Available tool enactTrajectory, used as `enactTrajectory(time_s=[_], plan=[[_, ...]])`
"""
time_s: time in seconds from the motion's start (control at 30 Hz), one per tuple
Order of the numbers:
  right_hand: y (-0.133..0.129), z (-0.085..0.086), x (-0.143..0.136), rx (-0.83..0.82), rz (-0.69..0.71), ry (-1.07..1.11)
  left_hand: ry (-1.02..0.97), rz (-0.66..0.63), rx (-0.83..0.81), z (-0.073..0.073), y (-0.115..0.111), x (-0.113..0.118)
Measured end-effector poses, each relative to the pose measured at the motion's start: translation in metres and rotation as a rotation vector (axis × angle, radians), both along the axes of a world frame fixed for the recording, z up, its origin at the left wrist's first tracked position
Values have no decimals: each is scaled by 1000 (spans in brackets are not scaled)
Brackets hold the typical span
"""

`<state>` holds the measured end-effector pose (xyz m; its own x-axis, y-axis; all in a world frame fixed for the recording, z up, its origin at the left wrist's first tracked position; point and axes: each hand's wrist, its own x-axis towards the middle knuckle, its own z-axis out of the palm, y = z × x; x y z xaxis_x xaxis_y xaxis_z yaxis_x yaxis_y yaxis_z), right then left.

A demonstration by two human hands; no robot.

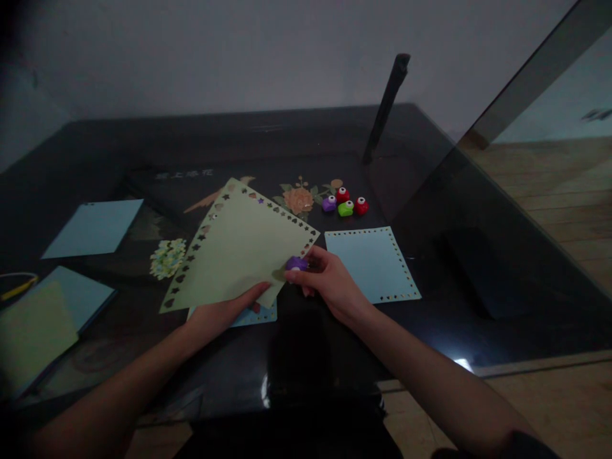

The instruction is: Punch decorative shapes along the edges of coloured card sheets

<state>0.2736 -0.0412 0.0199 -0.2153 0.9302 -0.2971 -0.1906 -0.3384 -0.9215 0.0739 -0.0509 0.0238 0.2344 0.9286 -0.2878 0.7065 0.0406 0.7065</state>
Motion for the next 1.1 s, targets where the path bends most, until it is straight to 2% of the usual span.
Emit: enactTrajectory(time_s=[0.3,0.63,0.97,1.1], plan=[[1,1,-1,34,-9,15,-38,48,-37,-3,-1,1],[0,1,0,16,-13,16,-45,5,-11,-6,-3,-1],[1,1,-2,36,-22,50,-25,15,-117,-7,-4,-3],[0,2,-2,50,-29,47,-9,13,-88,-7,-4,-1]])
